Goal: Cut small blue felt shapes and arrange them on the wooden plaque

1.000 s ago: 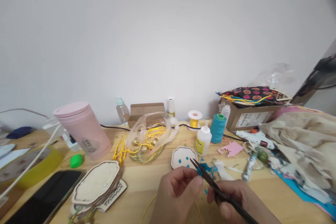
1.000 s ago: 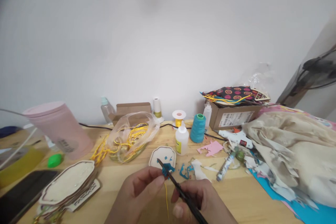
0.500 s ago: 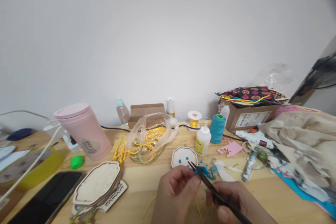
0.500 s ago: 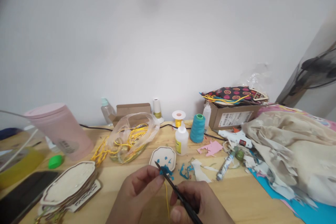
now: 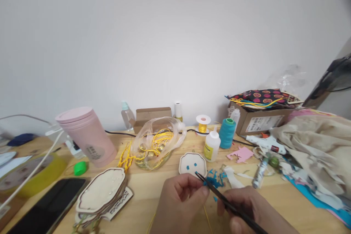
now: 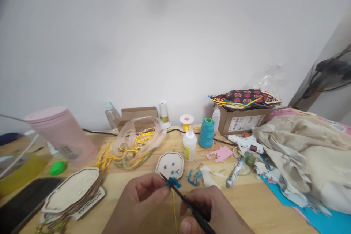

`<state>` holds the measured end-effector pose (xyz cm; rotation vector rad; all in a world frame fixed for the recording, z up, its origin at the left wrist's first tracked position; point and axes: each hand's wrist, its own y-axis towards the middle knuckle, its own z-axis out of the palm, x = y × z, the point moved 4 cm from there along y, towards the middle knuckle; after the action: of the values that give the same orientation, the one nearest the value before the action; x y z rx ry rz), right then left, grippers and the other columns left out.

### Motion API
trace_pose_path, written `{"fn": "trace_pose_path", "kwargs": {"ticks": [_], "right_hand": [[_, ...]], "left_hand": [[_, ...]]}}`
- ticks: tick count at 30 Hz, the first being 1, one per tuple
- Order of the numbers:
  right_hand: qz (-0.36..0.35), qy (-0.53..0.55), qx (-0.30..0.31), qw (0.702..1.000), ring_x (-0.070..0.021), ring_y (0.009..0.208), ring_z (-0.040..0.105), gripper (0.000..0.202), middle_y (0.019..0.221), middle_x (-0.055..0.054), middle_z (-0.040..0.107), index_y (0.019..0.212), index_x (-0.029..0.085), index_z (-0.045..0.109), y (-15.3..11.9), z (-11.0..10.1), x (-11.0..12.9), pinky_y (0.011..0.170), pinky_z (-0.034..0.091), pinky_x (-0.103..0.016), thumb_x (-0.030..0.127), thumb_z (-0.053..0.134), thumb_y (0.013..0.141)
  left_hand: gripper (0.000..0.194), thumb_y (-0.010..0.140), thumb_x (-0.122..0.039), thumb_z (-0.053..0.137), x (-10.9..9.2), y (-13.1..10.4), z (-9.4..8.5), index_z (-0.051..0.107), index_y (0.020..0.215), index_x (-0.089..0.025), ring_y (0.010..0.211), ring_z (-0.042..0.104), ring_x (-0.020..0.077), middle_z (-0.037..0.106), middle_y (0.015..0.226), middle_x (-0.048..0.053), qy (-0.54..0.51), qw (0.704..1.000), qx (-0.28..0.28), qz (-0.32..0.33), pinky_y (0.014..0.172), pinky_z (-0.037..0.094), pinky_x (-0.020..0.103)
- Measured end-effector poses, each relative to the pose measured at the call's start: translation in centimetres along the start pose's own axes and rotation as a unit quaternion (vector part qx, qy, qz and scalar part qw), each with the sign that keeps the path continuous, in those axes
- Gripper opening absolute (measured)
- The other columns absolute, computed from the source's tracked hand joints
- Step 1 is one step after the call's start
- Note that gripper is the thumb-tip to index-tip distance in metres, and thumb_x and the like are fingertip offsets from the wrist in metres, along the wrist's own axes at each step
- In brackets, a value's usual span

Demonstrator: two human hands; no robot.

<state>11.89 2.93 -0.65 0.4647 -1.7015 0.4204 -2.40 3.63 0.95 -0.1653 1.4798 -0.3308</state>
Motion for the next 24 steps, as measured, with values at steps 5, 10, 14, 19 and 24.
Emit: {"fn": "trace_pose_path", "kwargs": {"ticks": [5, 10, 14, 19, 24], "right_hand": [[0.007, 0.026, 0.025, 0.999, -0.0060, 0.042, 0.024, 0.047, 0.046, 0.007, 0.030, 0.058, 0.014, 0.048, 0.06, 0.01, 0.86, 0.035, 0.016, -0.018, 0.060, 0.055, 0.063], [0.009, 0.029, 0.029, 0.999, -0.0056, 0.041, 0.024, 0.045, 0.045, 0.007, 0.028, 0.057, 0.014, 0.047, 0.09, -0.14, 0.72, 0.035, 0.015, -0.018, 0.058, 0.054, 0.065], [-0.017, 0.000, 0.008, 1.000, -0.0066, 0.042, 0.025, 0.049, 0.046, 0.006, 0.030, 0.058, 0.014, 0.049, 0.23, -0.26, 0.55, 0.036, 0.016, -0.019, 0.062, 0.048, 0.066], [-0.036, -0.010, -0.029, 0.999, -0.0071, 0.041, 0.023, 0.050, 0.046, 0.006, 0.029, 0.060, 0.014, 0.050, 0.41, -0.19, 0.42, 0.036, 0.016, -0.021, 0.064, 0.043, 0.068], [-0.039, -0.007, -0.034, 0.999, -0.0075, 0.043, 0.024, 0.050, 0.048, 0.006, 0.030, 0.061, 0.014, 0.052, 0.40, 0.11, 0.75, 0.037, 0.018, -0.020, 0.063, 0.048, 0.066]], "left_hand": [[0.011, 0.060, -0.023, 0.062, -0.31, 0.09, -0.04, 0.056, 0.055, -0.015, 0.053, 0.046, 0.0116, 0.056, 0.052, -0.002, 0.033, 0.999, 0.009, 0.011, 0.048, 0.033, 0.021], [0.009, 0.062, -0.021, 0.060, -0.62, 0.21, -0.32, 0.058, 0.056, -0.014, 0.054, 0.045, 0.0113, 0.054, 0.052, -0.003, 0.070, 0.997, 0.016, 0.034, 0.049, 0.032, 0.021], [0.009, 0.064, -0.022, 0.060, -0.85, 0.21, -0.57, 0.060, 0.059, -0.015, 0.057, 0.048, 0.0127, 0.057, 0.056, -0.002, 0.068, 0.996, -0.013, 0.055, 0.053, 0.035, 0.022], [0.015, 0.065, -0.029, 0.062, -0.72, 0.42, -0.35, 0.060, 0.066, -0.014, 0.061, 0.053, 0.0161, 0.061, 0.061, 0.001, 0.040, 0.997, -0.026, 0.066, 0.057, 0.039, 0.025], [0.014, 0.063, -0.025, 0.064, -0.65, 0.65, 0.17, 0.062, 0.067, -0.012, 0.070, 0.056, 0.0194, 0.065, 0.067, 0.005, 0.030, 0.993, -0.004, 0.111, 0.067, 0.041, 0.028]]}}
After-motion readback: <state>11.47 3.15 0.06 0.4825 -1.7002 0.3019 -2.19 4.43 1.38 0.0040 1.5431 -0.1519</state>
